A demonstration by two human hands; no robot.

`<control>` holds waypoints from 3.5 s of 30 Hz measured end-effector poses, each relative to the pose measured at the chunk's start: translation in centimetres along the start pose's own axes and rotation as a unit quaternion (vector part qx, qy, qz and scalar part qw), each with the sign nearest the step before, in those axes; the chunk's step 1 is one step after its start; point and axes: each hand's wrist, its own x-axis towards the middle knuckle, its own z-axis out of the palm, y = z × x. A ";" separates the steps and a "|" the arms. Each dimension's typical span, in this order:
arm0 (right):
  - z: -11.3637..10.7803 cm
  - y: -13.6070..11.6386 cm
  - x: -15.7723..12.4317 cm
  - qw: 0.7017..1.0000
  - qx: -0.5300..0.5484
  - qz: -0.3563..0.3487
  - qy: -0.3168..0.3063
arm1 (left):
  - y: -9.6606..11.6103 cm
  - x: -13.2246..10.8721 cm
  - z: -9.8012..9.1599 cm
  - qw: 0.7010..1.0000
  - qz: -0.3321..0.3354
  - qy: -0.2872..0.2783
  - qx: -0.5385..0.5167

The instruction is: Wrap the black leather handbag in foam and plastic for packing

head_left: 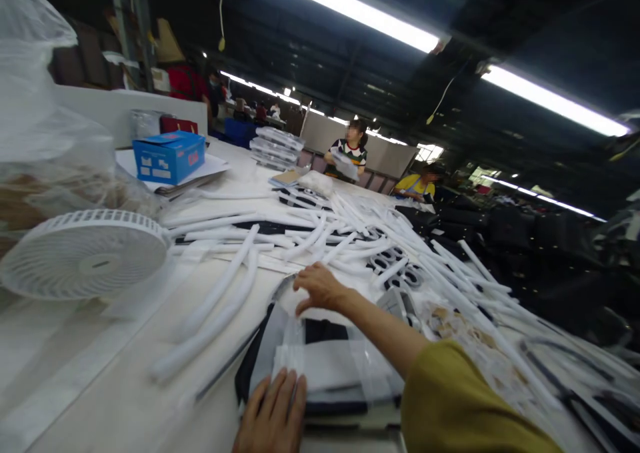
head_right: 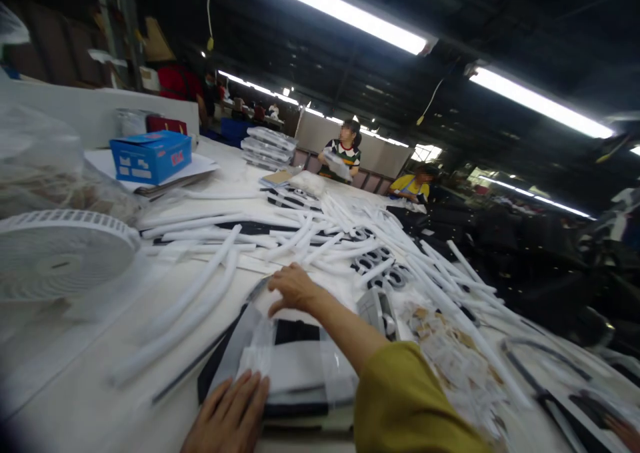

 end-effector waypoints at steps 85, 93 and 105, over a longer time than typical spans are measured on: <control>2.9 -4.0 -22.8 0.948 0.203 0.243 0.027 | 4.3 10.0 0.9 0.944 0.067 -0.304 -0.110; 3.6 -4.3 -22.9 0.948 0.198 0.231 0.091 | 4.5 10.0 0.6 0.943 0.069 -0.297 -0.132; 4.4 -4.7 -23.0 0.950 0.186 0.219 0.124 | 4.3 9.9 0.6 0.937 0.085 -0.304 -0.150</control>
